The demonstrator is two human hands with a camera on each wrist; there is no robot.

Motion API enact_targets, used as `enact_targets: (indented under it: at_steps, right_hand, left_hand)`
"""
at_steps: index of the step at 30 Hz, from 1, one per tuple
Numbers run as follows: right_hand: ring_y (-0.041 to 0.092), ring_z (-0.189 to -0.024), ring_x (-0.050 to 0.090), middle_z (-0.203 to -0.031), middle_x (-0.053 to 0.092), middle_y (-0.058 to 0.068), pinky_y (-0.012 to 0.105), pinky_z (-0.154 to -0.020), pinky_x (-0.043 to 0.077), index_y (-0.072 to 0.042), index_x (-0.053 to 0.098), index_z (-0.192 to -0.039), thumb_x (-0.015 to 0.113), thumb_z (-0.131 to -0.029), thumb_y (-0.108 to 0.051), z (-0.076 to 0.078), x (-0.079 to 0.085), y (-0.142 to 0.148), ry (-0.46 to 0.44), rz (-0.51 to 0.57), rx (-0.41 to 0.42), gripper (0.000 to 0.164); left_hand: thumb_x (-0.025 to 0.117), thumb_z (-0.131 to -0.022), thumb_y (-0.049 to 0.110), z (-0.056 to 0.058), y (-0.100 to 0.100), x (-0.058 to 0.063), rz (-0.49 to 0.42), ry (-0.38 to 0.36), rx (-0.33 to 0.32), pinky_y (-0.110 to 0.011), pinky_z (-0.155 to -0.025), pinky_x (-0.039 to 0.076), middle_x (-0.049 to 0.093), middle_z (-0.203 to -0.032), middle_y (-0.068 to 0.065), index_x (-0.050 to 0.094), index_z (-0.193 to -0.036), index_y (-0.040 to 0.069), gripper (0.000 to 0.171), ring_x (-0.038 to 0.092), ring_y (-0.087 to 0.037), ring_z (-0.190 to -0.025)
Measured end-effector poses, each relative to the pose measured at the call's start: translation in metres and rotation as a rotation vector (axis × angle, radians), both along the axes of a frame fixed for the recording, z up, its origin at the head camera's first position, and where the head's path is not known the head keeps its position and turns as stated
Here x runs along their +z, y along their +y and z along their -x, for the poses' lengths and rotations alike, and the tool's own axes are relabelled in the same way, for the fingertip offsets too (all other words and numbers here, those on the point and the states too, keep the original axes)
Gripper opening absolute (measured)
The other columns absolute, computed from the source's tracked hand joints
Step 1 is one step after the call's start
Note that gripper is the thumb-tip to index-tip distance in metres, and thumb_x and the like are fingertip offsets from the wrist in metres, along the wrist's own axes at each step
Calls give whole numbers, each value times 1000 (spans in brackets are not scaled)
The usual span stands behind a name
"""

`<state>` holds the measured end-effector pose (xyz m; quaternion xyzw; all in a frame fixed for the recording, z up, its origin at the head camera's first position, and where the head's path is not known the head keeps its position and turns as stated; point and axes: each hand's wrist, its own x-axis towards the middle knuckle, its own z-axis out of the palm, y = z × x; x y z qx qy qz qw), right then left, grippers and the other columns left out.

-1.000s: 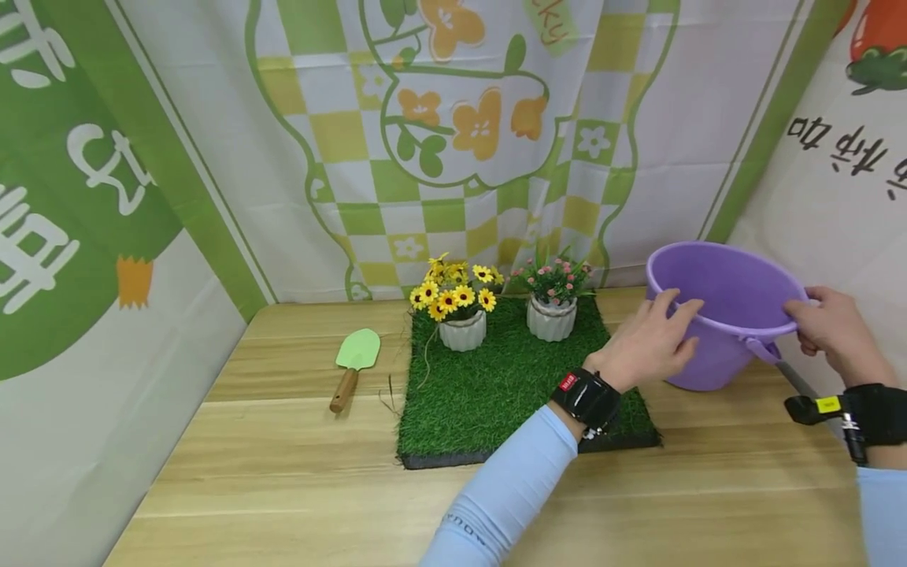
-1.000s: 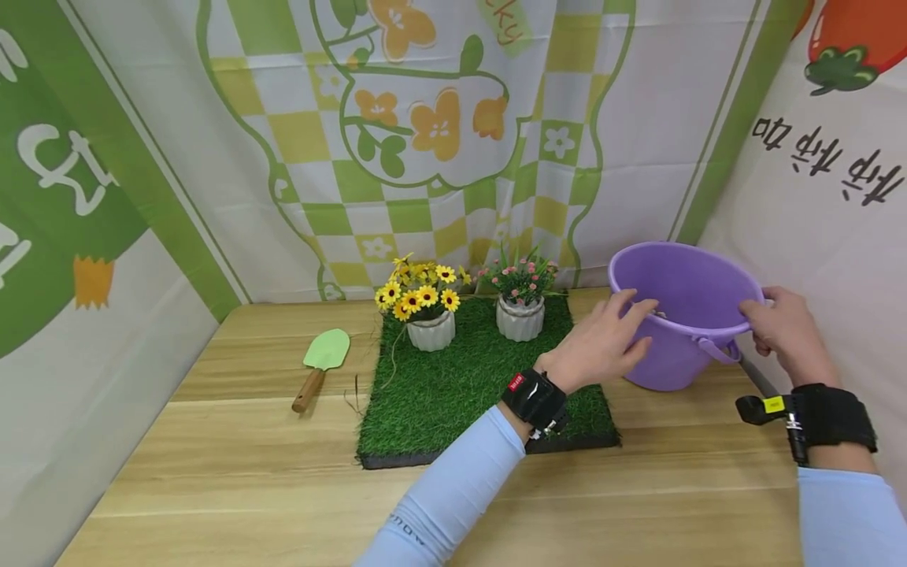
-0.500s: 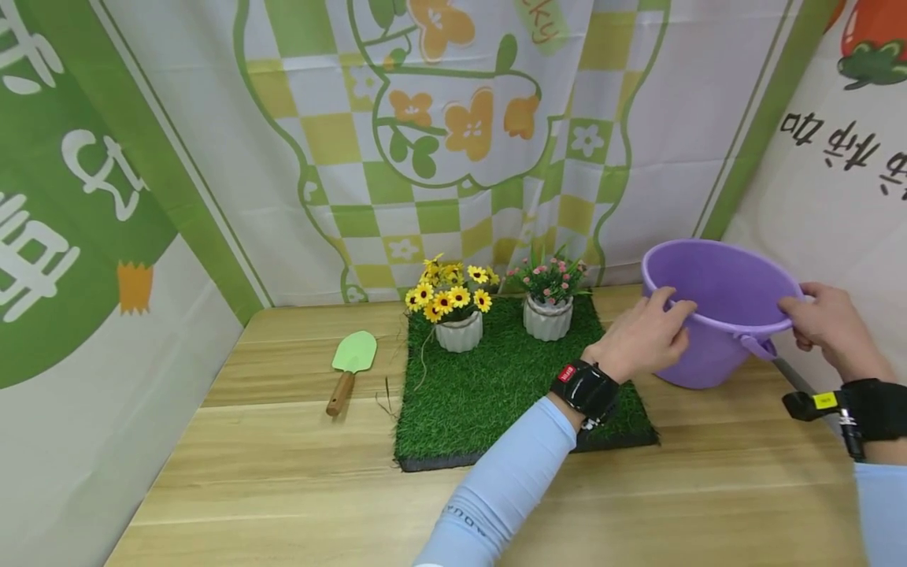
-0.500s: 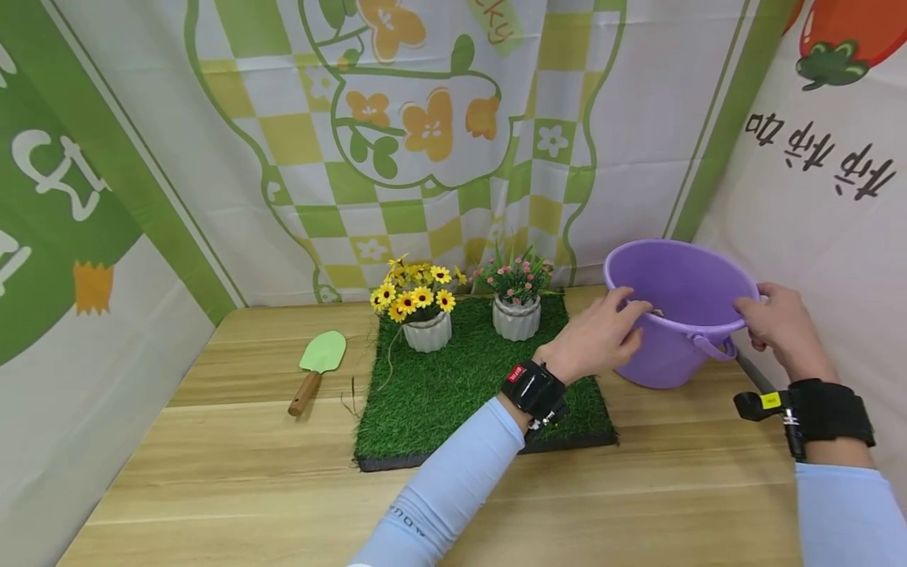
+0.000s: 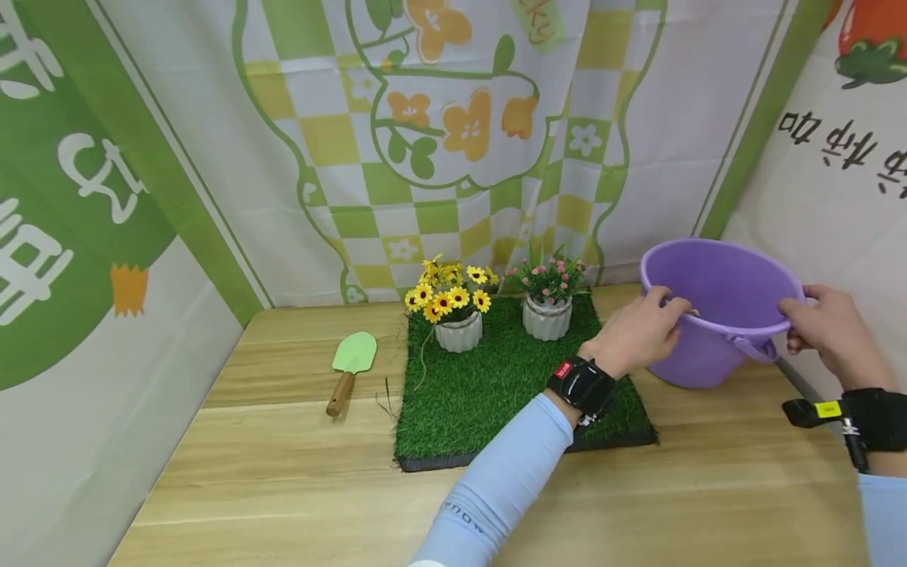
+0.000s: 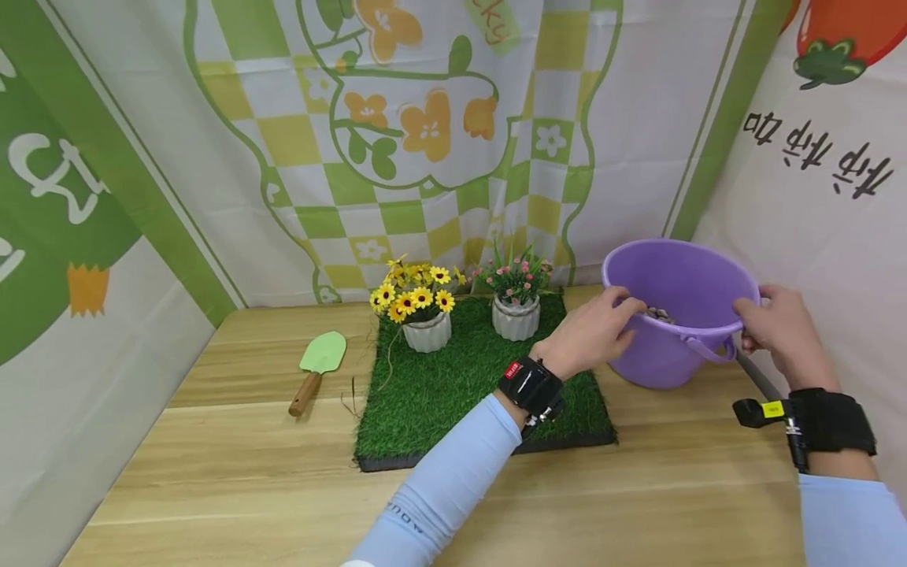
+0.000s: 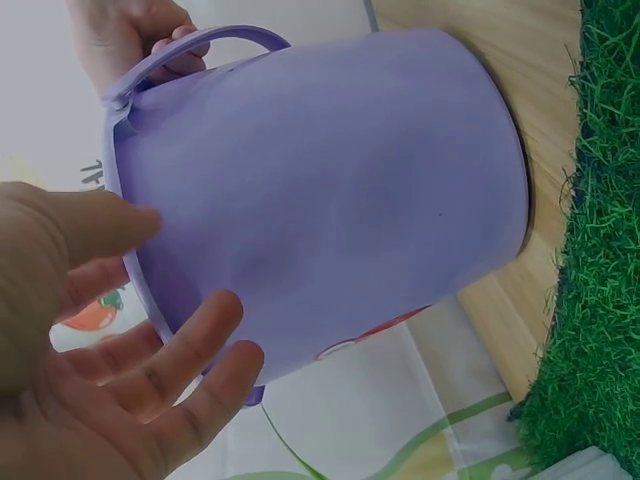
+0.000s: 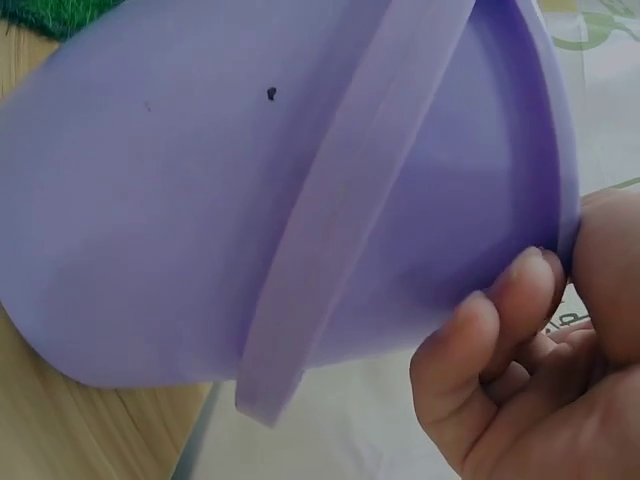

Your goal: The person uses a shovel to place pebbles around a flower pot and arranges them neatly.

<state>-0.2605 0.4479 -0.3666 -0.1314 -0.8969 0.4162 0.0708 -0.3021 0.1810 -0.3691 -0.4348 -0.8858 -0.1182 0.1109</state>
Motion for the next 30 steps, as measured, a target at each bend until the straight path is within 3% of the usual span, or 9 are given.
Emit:
enact_targets:
  at_steps: [5, 9, 15, 18, 21, 23, 26, 30]
  right_hand:
    - [8, -48, 58, -65, 58, 1, 29, -51, 55, 22, 7, -145, 35, -100, -19, -5, -4, -4, 34, 49, -23, 68]
    - [9, -51, 63, -68, 59, 2, 29, -55, 58, 23, 7, -144, 37, -99, -17, -7, -4, -8, 60, 110, -25, 68]
    - [10, -57, 67, -70, 61, -11, 28, -57, 58, 15, 6, -150, 42, -99, -16, -7, -2, -12, 90, 358, -58, 70]
    - [11, -55, 66, -69, 63, -10, 27, -55, 57, 10, 7, -152, 44, -98, -13, -7, 0, -13, 121, 495, -74, 69]
    - [11, -52, 64, -70, 64, -5, 27, -52, 56, 2, 25, -149, 46, -97, -9, -8, 0, -14, 151, 610, -78, 57]
    - [11, -49, 61, -69, 65, -3, 26, -49, 55, -2, 39, -134, 47, -97, -7, -9, 0, -15, 167, 672, -77, 39]
    - [10, -45, 58, -68, 65, -1, 26, -46, 54, -6, 44, -117, 49, -96, -5, -11, 0, -15, 192, 724, -80, 22]
    - [9, -43, 56, -67, 64, -3, 26, -46, 54, -1, 34, -140, 48, -96, -6, -13, 1, -15, 192, 684, -113, 46]
  left_hand:
    - [49, -102, 22, 1, 1, -2, -16, -64, 11, -17, -70, 49, 52, -124, 3, 55, -128, 25, 27, 59, -5, -94]
    - [45, -103, 20, 3, 3, -4, -24, -74, 10, -15, -67, 49, 52, -115, 4, 55, -123, 22, 22, 58, -4, -85]
    - [50, -101, 16, 8, 2, -5, -91, -70, -18, -14, -73, 48, 53, -109, 4, 56, -118, 17, 19, 55, -4, -90]
    - [52, -100, 15, 10, 1, -5, -119, -70, -23, -14, -75, 47, 54, -109, 4, 57, -117, 16, 18, 55, -5, -91]
    - [52, -99, 15, 9, -2, -6, -145, -80, -23, -14, -75, 47, 54, -109, 4, 58, -117, 17, 18, 55, -4, -90]
    - [53, -99, 15, 9, -3, -5, -156, -83, -20, -14, -74, 46, 55, -109, 4, 59, -116, 17, 18, 54, -4, -90]
    - [53, -99, 16, 7, -3, -5, -164, -78, -26, -14, -73, 45, 55, -108, 5, 59, -115, 18, 17, 54, -3, -89]
    - [53, -100, 17, 4, -3, -6, -155, -67, -40, -14, -72, 43, 56, -107, 5, 60, -116, 18, 17, 53, -3, -88]
